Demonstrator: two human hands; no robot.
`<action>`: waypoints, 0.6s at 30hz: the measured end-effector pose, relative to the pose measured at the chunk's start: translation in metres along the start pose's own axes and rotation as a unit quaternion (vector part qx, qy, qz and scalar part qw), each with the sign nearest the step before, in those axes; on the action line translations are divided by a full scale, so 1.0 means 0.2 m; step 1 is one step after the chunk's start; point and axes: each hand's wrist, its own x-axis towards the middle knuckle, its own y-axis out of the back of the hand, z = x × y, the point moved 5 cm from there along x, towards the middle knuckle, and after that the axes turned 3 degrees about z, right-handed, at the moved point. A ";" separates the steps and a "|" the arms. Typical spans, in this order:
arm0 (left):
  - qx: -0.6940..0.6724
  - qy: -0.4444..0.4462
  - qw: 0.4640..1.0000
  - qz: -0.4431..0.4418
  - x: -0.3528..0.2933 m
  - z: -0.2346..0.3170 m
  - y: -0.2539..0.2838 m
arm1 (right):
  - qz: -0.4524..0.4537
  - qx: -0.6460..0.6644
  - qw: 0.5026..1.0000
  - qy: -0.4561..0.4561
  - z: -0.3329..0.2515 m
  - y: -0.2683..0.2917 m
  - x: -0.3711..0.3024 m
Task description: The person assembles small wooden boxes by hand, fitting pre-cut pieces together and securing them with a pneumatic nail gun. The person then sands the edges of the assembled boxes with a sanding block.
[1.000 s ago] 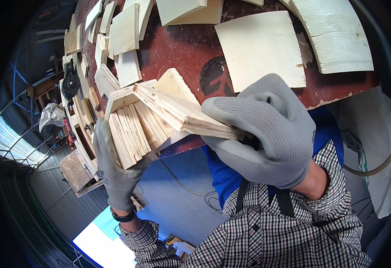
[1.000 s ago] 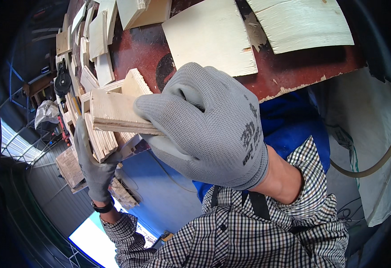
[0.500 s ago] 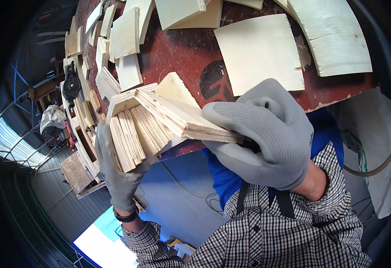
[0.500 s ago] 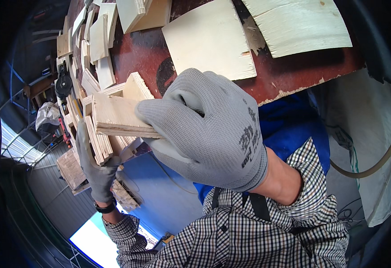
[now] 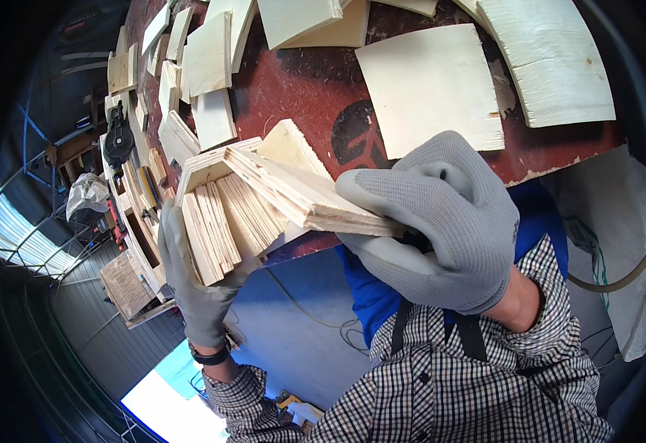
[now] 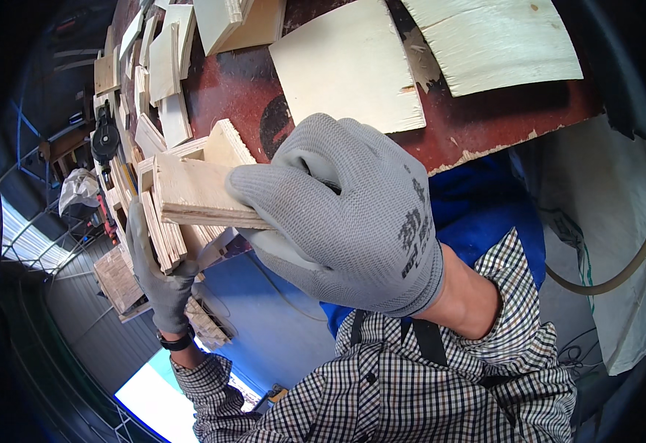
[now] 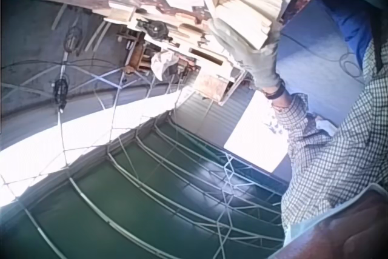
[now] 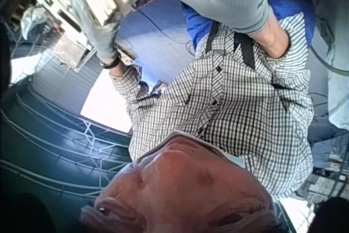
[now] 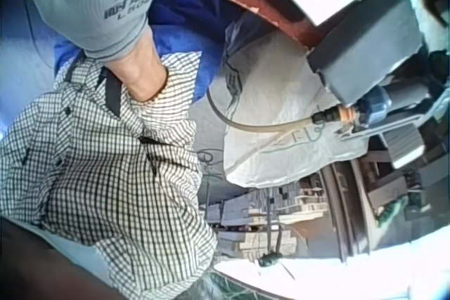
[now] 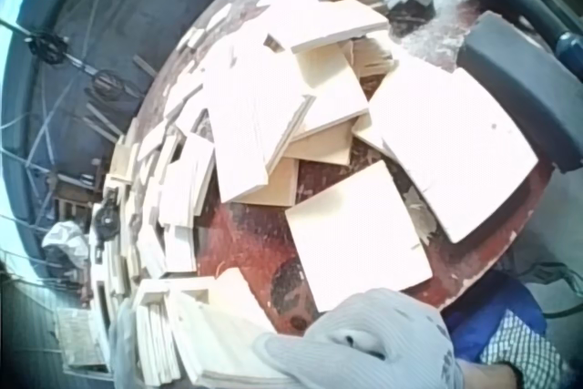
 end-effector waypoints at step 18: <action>0.000 0.008 1.000 -0.006 -0.01 -0.01 0.00 | -0.008 0.006 1.000 -0.009 0.00 0.00 -0.01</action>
